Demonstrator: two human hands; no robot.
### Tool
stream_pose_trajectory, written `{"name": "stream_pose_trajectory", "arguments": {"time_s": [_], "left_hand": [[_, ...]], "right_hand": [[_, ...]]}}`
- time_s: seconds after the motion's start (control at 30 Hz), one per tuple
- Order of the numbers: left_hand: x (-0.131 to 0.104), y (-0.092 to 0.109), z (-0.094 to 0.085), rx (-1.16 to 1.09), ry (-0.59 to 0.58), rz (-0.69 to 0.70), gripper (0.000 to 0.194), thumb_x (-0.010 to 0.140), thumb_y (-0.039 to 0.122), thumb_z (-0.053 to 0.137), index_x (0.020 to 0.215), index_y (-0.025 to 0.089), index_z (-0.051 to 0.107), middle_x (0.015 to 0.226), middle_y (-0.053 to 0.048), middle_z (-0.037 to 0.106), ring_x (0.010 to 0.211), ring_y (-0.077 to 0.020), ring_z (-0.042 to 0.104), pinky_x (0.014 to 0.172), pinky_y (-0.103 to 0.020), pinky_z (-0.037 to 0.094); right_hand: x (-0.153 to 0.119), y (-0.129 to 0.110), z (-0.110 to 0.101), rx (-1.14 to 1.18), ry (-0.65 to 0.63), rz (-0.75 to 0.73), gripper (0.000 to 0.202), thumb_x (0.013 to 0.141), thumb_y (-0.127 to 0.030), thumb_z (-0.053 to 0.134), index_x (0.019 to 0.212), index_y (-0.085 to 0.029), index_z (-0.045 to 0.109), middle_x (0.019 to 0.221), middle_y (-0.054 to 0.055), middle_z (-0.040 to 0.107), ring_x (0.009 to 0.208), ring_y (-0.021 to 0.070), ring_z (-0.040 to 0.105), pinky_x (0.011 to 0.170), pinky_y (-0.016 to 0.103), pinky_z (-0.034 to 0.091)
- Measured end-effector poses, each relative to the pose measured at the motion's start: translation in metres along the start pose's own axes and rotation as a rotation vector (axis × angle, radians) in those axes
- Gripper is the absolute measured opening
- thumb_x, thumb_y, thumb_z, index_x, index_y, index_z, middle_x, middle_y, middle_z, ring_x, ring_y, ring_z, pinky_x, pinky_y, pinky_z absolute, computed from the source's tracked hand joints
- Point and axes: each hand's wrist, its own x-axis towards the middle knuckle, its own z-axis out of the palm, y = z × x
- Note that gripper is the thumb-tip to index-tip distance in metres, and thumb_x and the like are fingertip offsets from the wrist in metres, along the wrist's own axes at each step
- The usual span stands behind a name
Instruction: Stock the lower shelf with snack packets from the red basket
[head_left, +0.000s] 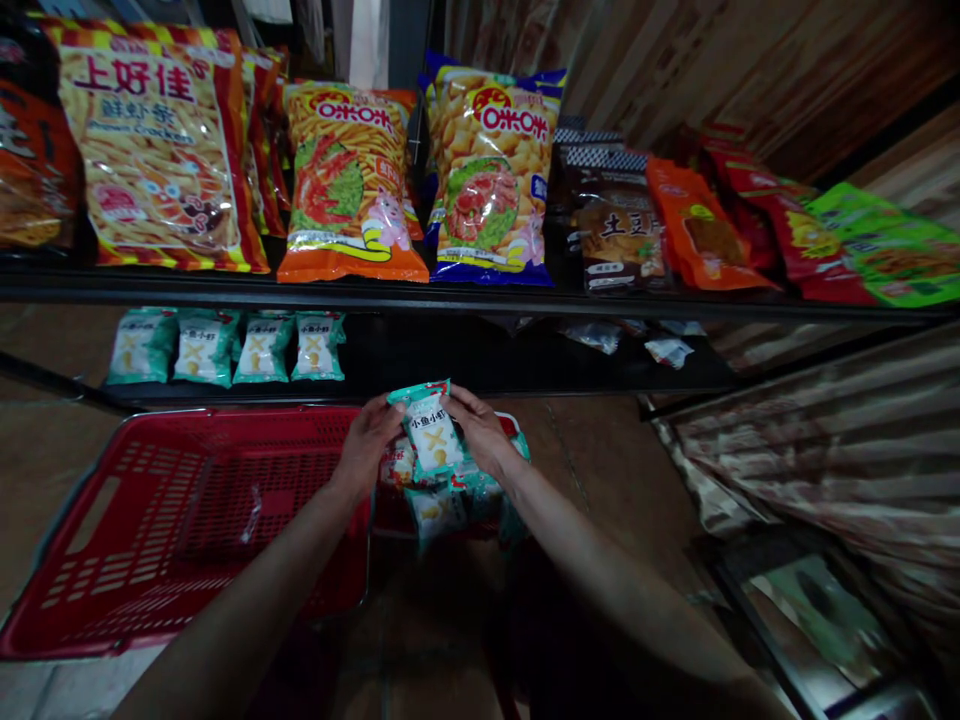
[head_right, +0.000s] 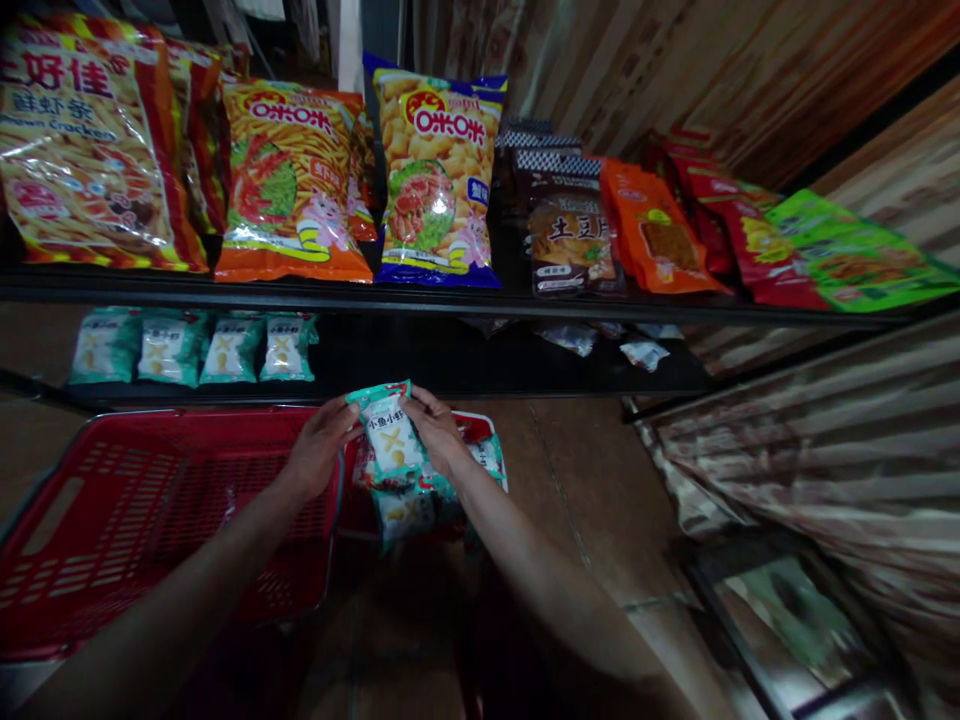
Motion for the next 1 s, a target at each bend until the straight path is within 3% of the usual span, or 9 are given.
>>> {"name": "stream_pose_trajectory", "arguments": {"time_s": [0.27,0.53,0.63,0.8,1.0], "left_hand": [[0.009,0.002,-0.007,0.054,0.134,-0.014,0.037,0.045,0.038,0.082,0.068,0.016,0.062,0.068,0.001,0.063,0.064,-0.0107,0.059,0.063,-0.024,0.047],[0.02,0.004,-0.016,0.0,0.251,0.048,0.034,0.048,0.036,0.078,0.066,0.016,0.058,0.064,0.003,0.06,0.063,-0.0105,0.057,0.066,-0.027,0.048],[0.022,0.004,-0.019,-0.02,0.271,0.054,0.035,0.048,0.036,0.078,0.066,0.016,0.057,0.065,0.003,0.06,0.064,-0.0117,0.058,0.067,-0.028,0.048],[0.023,0.007,-0.023,0.036,0.234,0.052,0.035,0.048,0.037,0.08,0.066,0.015,0.06,0.066,0.002,0.061,0.065,-0.0112,0.056,0.066,-0.025,0.046],[0.025,0.022,-0.023,0.215,0.093,0.134,0.037,0.051,0.039,0.081,0.079,0.017,0.07,0.077,-0.001,0.067,0.072,-0.0132,0.057,0.069,-0.025,0.046]], "right_hand": [[-0.006,0.003,0.007,-0.082,-0.118,0.03,0.04,0.062,-0.037,0.078,0.099,-0.023,0.07,0.08,-0.002,0.072,0.072,0.0136,0.064,0.069,0.025,0.049],[-0.006,0.001,-0.009,-0.301,-0.225,0.087,0.043,0.065,-0.035,0.077,0.106,-0.024,0.068,0.1,0.001,0.071,0.082,0.0141,0.066,0.074,0.026,0.052],[-0.007,0.001,-0.012,-0.285,-0.249,0.137,0.041,0.063,-0.033,0.079,0.102,-0.024,0.069,0.099,0.0,0.072,0.082,0.0149,0.067,0.073,0.027,0.054],[-0.01,0.0,-0.013,-0.253,-0.242,0.168,0.042,0.059,-0.029,0.081,0.099,-0.022,0.07,0.091,0.0,0.074,0.077,0.0153,0.068,0.072,0.028,0.055],[-0.011,-0.005,-0.015,-0.228,-0.246,0.187,0.042,0.059,-0.027,0.081,0.099,-0.023,0.071,0.088,0.0,0.074,0.074,0.016,0.068,0.07,0.03,0.055]]}}
